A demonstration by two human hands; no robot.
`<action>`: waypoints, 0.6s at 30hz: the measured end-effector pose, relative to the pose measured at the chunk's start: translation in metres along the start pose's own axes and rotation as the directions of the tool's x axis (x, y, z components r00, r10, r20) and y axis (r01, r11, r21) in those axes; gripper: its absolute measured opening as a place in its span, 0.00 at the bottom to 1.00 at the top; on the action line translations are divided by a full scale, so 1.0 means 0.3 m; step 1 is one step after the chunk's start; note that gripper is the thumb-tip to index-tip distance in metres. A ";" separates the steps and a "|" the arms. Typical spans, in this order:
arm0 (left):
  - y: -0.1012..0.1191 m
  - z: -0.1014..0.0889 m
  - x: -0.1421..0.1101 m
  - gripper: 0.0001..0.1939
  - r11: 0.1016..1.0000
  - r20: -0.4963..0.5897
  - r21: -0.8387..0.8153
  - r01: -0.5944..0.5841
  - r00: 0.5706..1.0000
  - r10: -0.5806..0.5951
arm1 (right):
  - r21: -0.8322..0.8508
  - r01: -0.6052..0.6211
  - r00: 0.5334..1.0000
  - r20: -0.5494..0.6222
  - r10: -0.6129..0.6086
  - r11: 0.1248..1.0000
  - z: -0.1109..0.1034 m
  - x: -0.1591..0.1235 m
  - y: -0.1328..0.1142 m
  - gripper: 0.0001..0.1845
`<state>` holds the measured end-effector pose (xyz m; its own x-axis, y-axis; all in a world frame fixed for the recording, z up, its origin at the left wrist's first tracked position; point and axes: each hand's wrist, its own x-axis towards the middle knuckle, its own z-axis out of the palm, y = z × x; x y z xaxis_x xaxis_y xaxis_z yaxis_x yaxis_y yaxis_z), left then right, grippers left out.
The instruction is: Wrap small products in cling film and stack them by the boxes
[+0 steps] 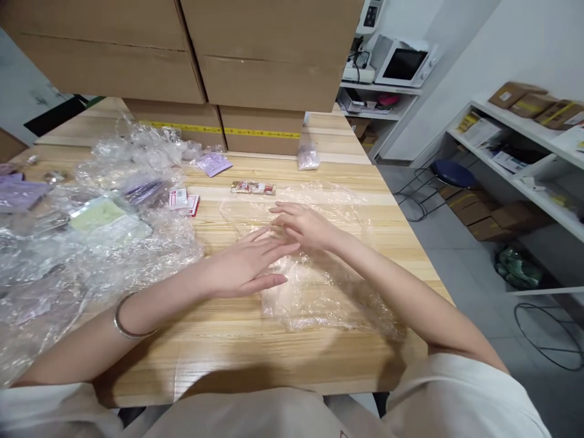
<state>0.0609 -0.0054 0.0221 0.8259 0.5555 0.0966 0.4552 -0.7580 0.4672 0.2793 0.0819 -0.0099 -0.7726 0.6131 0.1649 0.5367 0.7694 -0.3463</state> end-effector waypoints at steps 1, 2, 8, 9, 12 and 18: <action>0.000 -0.006 -0.010 0.30 0.995 0.054 -0.058 0.078 0.996 -0.075 | 0.033 -0.011 1.000 -0.011 0.012 0.999 0.000 0.054 0.012 0.16; -0.005 -0.015 -0.023 0.30 0.980 0.127 -0.122 0.156 0.982 -0.140 | 0.047 -0.052 0.998 -0.031 0.053 0.998 0.000 0.112 0.028 0.16; -0.092 0.000 -0.086 0.27 0.877 0.420 -0.284 0.387 0.873 -0.249 | -0.028 -0.355 0.931 0.076 0.356 0.935 0.027 0.470 0.153 0.27; -0.113 0.023 -0.093 0.25 0.893 0.369 -0.253 0.373 0.890 -0.267 | -0.046 -0.412 0.899 0.144 0.414 0.910 0.033 0.518 0.169 0.29; -0.175 0.105 -0.109 0.21 0.959 0.093 -0.017 0.283 0.955 -0.280 | -0.056 -0.485 0.839 0.251 0.482 0.873 0.047 0.623 0.211 0.23; -0.248 0.185 -0.134 0.29 0.943 -0.098 0.297 0.151 0.987 -0.127 | -0.005 -0.493 0.839 0.260 0.477 0.870 0.081 0.700 0.269 0.22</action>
<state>0.0124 0.0098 -0.0655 0.7248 0.6781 0.1220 0.6525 -0.7324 0.1943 0.1522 0.2684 -0.0258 -0.4804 0.8354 -0.2669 0.8496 0.3678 -0.3780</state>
